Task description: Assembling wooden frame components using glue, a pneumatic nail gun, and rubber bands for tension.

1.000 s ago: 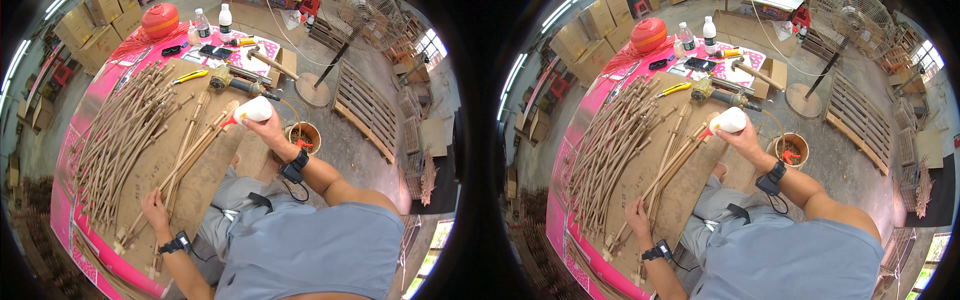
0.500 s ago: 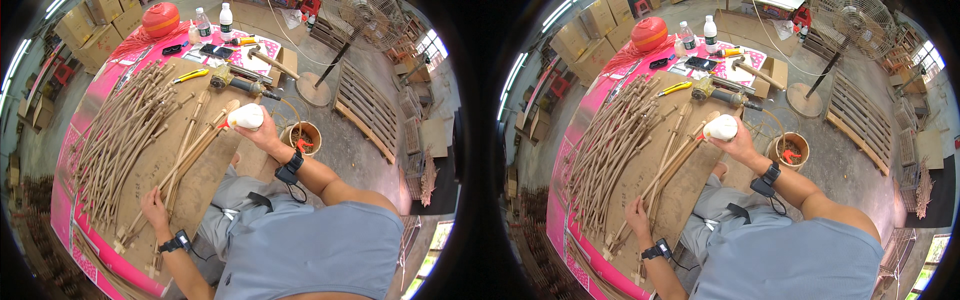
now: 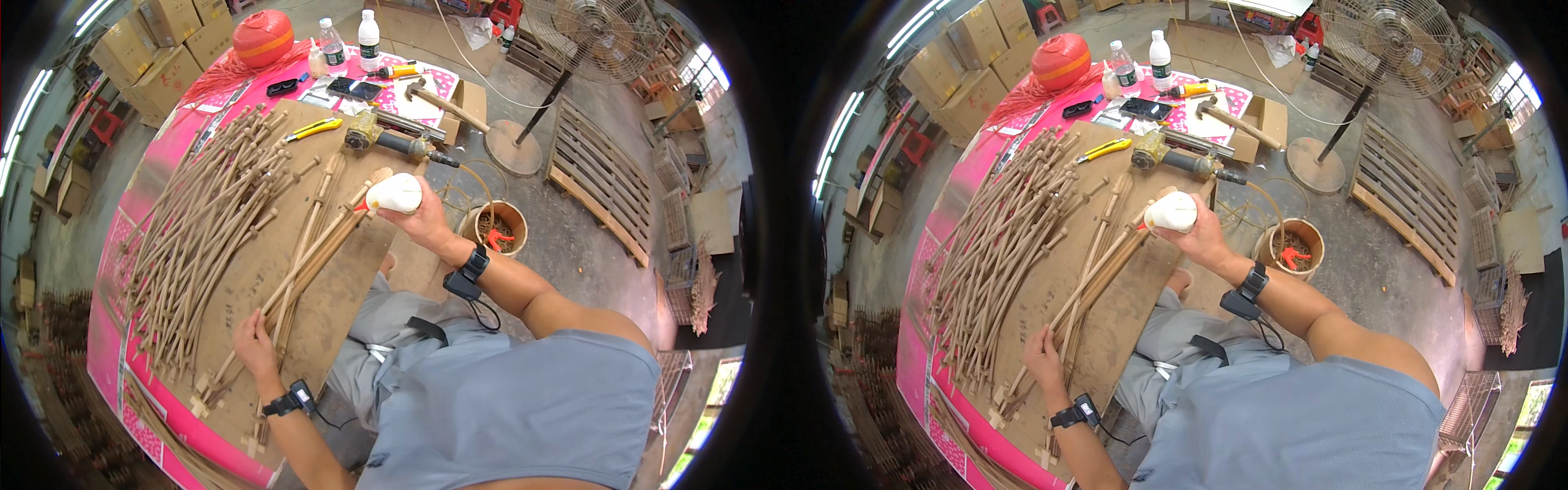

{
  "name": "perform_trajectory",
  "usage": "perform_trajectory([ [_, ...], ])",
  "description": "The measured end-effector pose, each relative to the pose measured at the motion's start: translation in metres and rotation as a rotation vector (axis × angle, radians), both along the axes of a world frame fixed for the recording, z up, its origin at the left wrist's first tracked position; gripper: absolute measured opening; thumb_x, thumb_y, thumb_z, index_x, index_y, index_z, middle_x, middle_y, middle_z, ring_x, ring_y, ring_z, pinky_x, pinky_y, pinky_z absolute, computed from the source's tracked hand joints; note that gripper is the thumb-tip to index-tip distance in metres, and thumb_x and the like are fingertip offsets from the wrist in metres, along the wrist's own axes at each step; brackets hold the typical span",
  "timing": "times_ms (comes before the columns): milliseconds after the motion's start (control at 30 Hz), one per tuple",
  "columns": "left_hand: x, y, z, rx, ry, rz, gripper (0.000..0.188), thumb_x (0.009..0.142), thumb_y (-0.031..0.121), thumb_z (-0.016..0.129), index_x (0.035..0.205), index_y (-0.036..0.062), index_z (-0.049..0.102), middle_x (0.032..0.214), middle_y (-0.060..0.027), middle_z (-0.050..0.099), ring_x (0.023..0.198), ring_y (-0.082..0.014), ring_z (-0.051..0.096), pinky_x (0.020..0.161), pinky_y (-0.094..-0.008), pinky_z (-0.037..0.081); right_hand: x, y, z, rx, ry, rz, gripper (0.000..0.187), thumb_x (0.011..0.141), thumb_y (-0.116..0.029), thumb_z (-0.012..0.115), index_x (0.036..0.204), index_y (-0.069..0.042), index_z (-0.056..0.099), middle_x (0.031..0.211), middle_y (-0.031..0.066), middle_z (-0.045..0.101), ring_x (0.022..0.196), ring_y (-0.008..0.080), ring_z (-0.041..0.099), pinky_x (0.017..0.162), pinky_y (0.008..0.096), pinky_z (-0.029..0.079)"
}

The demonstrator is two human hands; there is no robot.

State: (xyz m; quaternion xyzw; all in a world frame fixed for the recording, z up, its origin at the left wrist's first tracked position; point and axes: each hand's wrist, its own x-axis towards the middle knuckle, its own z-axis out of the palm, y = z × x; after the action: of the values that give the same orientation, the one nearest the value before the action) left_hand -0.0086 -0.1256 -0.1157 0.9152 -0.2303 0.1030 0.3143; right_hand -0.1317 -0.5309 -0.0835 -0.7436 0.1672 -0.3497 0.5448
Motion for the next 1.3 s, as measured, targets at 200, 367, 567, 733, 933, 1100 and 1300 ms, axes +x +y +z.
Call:
perform_trajectory([
  [200,0.002,0.001,-0.003,0.001,-0.027,0.0,0.017,0.096,0.015,0.07,0.108,0.0068,0.078,0.104,-0.0135,0.075,0.098,-0.0337,0.069,0.089,-0.0416,0.052,0.002,-0.001,0.001,-0.055,0.026,0.009,0.06,0.08,-0.023,0.092,0.125,-0.005,0.058,0.116,0.0104,0.075,0.109,0.0219,0.073,0.092,0.0358,0.058],
  [367,0.003,0.004,-0.003,0.012,-0.08,-0.016,0.016,0.096,0.012,0.069,0.107,0.0018,0.077,0.099,-0.0166,0.074,0.091,-0.0337,0.07,0.083,-0.0402,0.054,0.006,-0.002,-0.002,-0.069,0.037,0.021,0.059,0.08,-0.023,0.092,0.125,-0.005,0.058,0.116,0.0105,0.075,0.109,0.022,0.073,0.092,0.0359,0.058],
  [567,0.001,0.0,0.001,0.021,-0.091,-0.01,0.017,0.097,0.013,0.069,0.108,0.003,0.077,0.1,-0.016,0.073,0.093,-0.0331,0.069,0.084,-0.0403,0.053,0.007,0.0,0.001,-0.088,0.043,0.015,0.059,0.08,-0.023,0.092,0.125,-0.005,0.059,0.114,0.0107,0.075,0.107,0.0224,0.074,0.091,0.0355,0.058],
  [733,0.001,0.0,0.001,0.028,-0.065,0.0,0.017,0.097,0.014,0.069,0.108,0.003,0.077,0.101,-0.0162,0.073,0.095,-0.0337,0.069,0.085,-0.0406,0.053,0.007,0.001,0.007,-0.117,0.032,0.025,0.059,0.079,-0.022,0.093,0.125,-0.005,0.059,0.113,0.0107,0.076,0.107,0.0225,0.074,0.09,0.0353,0.059],
  [933,-0.003,-0.003,0.005,0.005,-0.065,0.018,0.017,0.097,0.013,0.07,0.108,0.0025,0.077,0.1,-0.0156,0.073,0.094,-0.0335,0.069,0.086,-0.0411,0.053,0.006,0.002,0.01,-0.18,0.049,0.038,0.059,0.079,-0.02,0.093,0.123,-0.004,0.059,0.11,0.0104,0.075,0.105,0.0231,0.074,0.088,0.0359,0.059],
  [1100,-0.002,-0.002,0.004,0.025,-0.042,0.012,0.018,0.096,0.012,0.069,0.109,0.0035,0.077,0.1,-0.0153,0.073,0.095,-0.0336,0.068,0.087,-0.041,0.052,-0.003,0.005,0.021,-0.233,0.154,0.1,0.058,0.078,-0.021,0.094,0.122,-0.004,0.059,0.112,0.0117,0.074,0.106,0.0253,0.074,0.088,0.0361,0.058],
  [1300,-0.007,-0.005,0.011,0.02,-0.007,0.044,0.018,0.095,0.013,0.069,0.108,0.0051,0.078,0.101,-0.0153,0.074,0.098,-0.0334,0.068,0.088,-0.0413,0.052,-0.01,0.025,0.039,-0.12,0.078,0.156,0.058,0.075,-0.02,0.096,0.12,-0.005,0.061,0.111,0.0075,0.072,0.104,0.0195,0.072,0.09,0.0335,0.057],
])
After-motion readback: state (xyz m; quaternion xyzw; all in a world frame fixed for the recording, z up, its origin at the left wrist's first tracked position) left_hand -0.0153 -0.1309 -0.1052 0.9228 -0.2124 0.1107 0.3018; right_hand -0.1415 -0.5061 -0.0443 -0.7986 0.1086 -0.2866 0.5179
